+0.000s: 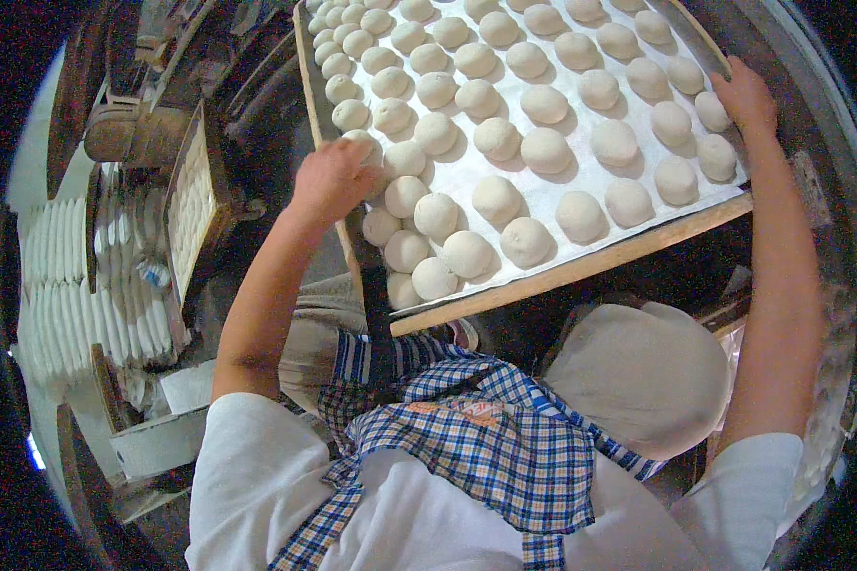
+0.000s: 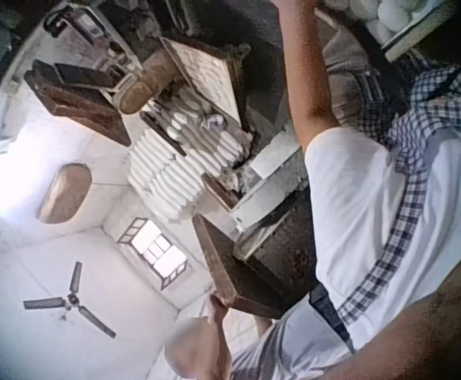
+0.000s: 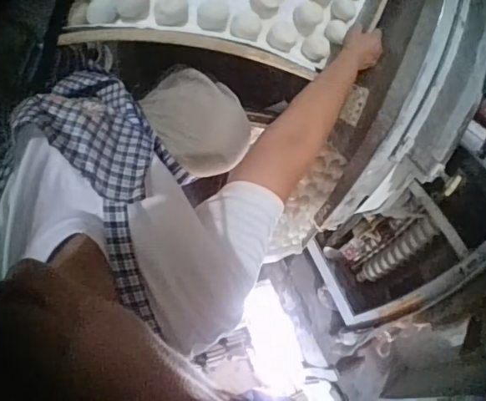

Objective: The person arranges round dough balls on wooden trays lined with paper. They lift and reposition trays, then place individual dough balls into empty spots on the trays.

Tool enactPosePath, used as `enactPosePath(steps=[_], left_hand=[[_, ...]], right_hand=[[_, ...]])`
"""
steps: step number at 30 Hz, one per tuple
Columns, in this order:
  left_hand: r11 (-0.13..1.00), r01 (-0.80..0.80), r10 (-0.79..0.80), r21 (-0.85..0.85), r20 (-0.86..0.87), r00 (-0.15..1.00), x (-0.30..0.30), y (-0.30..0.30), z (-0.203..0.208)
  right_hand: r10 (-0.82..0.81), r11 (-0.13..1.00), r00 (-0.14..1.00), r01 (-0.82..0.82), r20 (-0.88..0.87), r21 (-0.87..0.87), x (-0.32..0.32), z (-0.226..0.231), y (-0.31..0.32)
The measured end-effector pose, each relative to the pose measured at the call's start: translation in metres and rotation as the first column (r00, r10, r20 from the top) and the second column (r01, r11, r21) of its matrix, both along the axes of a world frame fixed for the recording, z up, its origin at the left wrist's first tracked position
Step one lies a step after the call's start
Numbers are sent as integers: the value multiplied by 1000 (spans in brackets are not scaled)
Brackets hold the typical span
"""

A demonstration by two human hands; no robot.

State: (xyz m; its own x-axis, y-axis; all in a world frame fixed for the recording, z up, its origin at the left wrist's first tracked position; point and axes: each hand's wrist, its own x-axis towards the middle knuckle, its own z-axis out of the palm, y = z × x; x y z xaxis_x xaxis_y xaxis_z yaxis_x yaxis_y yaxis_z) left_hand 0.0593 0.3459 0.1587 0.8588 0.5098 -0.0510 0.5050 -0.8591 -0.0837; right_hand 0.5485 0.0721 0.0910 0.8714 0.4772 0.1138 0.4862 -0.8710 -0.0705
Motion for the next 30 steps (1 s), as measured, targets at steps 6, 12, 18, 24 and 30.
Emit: enactPosePath(steps=[6,12,18,24,30], left_hand=[[968,-239,220,-83,-191,957,40,-25,-2],[-50,432,712,-901,271,648,-3,2,10],[-483,609,674,-629,177,717,1,-19,24],[519,80,454,-851,354,817,27,-50,-2],[942,152,-65,-299,284,957,55,-71,-41]], right_hand=[[-7,1000,999,7,-35,-8,-12,9,3],[33,997,999,-33,-6,64,-13,5,0],[58,995,998,-58,-1,77,-16,7,-3],[59,998,998,-59,2,35,-17,12,3],[47,997,998,-49,43,67,1,-3,-7]])
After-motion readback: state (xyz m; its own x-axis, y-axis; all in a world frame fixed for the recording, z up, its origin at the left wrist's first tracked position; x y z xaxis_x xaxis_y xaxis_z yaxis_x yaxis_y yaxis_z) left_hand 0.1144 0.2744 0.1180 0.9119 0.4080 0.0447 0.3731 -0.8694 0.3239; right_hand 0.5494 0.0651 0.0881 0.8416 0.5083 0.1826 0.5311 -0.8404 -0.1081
